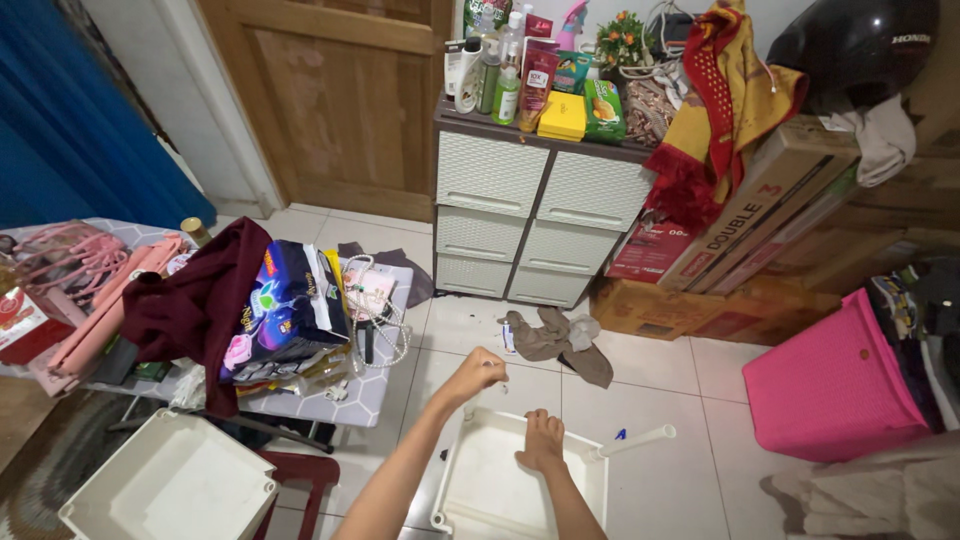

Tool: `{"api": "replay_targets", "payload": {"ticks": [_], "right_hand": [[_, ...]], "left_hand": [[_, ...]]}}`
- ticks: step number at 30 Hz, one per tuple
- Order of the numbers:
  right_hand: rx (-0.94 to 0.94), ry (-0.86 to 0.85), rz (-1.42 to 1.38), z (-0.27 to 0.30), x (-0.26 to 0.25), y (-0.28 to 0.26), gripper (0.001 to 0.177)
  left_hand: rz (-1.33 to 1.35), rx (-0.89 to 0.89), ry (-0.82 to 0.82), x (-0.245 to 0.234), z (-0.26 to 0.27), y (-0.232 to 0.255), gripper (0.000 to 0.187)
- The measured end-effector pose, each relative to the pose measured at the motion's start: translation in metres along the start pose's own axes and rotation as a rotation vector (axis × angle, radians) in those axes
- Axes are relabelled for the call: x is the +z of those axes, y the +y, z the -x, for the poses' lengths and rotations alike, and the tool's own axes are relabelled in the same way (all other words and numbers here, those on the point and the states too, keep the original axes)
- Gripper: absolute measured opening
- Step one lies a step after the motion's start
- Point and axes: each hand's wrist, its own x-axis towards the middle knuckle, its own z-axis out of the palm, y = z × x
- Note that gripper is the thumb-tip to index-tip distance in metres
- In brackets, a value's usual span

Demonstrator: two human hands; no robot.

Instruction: The person assembles a white plastic rolling cart by inserting vertical support poles into the corners of stacked trays and securing them. They then lift and stack additional trays onto the frame, aligning and pressing them into place.

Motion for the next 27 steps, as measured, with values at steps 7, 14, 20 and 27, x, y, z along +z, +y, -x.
{"api": "replay_targets", "payload": {"ticks": [7, 14, 20, 27], "right_hand": [[-0.019, -0.209, -0.125, -0.018, -0.028, 0.000, 0.104], [-0.615, -0.133, -1.553, -0.024, -0.127, -0.045, 0.049], [-0.793, -0.401, -1.346, -0.033, -0.169, -0.091, 0.044], [-0.728, -0.160, -1.484, -0.041, -0.120, -0.094, 0.058]], "left_hand": [[-0.032, -0.125, 0.097, 0.001, 0.006, -0.018, 0.033], [-0.388, -0.132, 0.411, -0.002, 0.074, -0.086, 0.085], [-0.685, -0.710, 0.211, 0.014, 0.118, -0.133, 0.076], [-0.240, -0.723, 0.120, 0.006, 0.141, -0.133, 0.039]]}}
